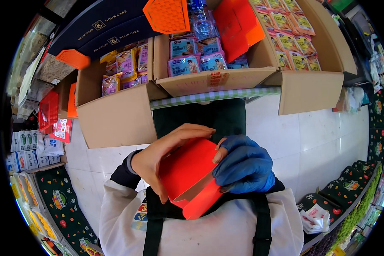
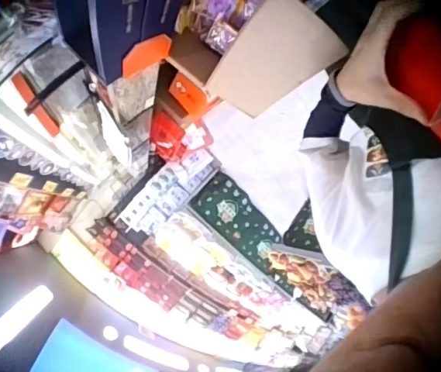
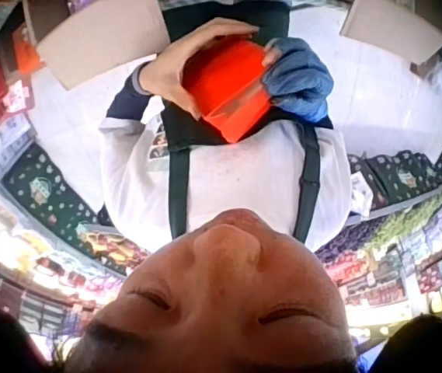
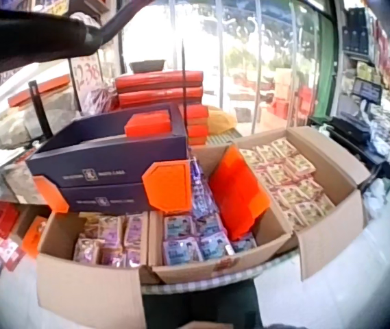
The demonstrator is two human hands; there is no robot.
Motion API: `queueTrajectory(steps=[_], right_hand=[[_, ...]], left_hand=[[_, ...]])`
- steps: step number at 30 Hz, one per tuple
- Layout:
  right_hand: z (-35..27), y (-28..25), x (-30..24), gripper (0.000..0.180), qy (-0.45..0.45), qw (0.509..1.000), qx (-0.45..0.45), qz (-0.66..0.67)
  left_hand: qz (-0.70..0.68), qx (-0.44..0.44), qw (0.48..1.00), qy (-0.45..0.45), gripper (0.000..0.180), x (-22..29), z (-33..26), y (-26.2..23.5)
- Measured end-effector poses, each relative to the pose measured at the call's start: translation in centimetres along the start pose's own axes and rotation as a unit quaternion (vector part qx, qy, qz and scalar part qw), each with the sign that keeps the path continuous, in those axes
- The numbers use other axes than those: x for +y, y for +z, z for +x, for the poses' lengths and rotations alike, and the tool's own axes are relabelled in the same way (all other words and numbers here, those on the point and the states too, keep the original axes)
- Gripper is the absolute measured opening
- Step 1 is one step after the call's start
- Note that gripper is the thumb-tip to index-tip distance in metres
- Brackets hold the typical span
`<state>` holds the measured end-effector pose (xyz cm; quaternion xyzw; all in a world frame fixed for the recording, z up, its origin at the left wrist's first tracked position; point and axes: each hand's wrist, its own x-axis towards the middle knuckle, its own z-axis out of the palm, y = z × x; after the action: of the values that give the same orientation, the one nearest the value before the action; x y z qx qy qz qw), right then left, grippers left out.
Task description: The person assembles small red and orange cardboard boxes by folding and interlocking the flaps. They repeatedly pick up flat-packed boxes, fold them into shape, and place the finished boxes into a larger blue display box.
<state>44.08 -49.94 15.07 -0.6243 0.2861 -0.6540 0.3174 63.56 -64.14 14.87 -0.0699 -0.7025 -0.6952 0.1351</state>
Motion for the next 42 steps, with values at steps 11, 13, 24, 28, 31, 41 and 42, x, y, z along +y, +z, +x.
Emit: queueTrajectory(steps=[11,13,24,28,31,41,42], right_hand=[[0.6,0.9,-0.6,0.018,0.128,0.985,0.021,-0.111],[0.7,0.9,-0.5,0.017,0.134,0.984,0.016,-0.113],[2.1,1.1,-0.2,0.051,0.288,0.957,-0.027,-0.030],[2.6,0.1,0.9,0.054,0.363,0.926,-0.082,0.059],[2.1,0.0,1.5,0.058,0.393,0.914,-0.057,0.081],[1.8,-0.1,1.8,0.083,0.229,0.952,-0.066,-0.191],[2.0,-0.4,1.5,0.085,0.213,0.950,-0.072,-0.215]], left_hand=[[-0.034,0.060,0.997,-0.024,0.118,-1.5,-1.6,0.6],[-0.017,0.064,0.998,-0.023,0.111,-1.3,-1.6,0.7],[-0.026,0.057,0.992,-0.105,0.122,-0.9,-1.6,1.3],[-0.010,0.076,0.990,-0.123,0.122,-1.1,-1.6,2.0],[0.086,0.055,0.992,-0.070,0.124,-1.3,-0.8,1.2],[0.053,-0.007,0.997,-0.059,0.127,-1.3,0.8,1.1],[0.054,-0.018,0.997,-0.061,0.128,-1.4,1.0,1.0]])
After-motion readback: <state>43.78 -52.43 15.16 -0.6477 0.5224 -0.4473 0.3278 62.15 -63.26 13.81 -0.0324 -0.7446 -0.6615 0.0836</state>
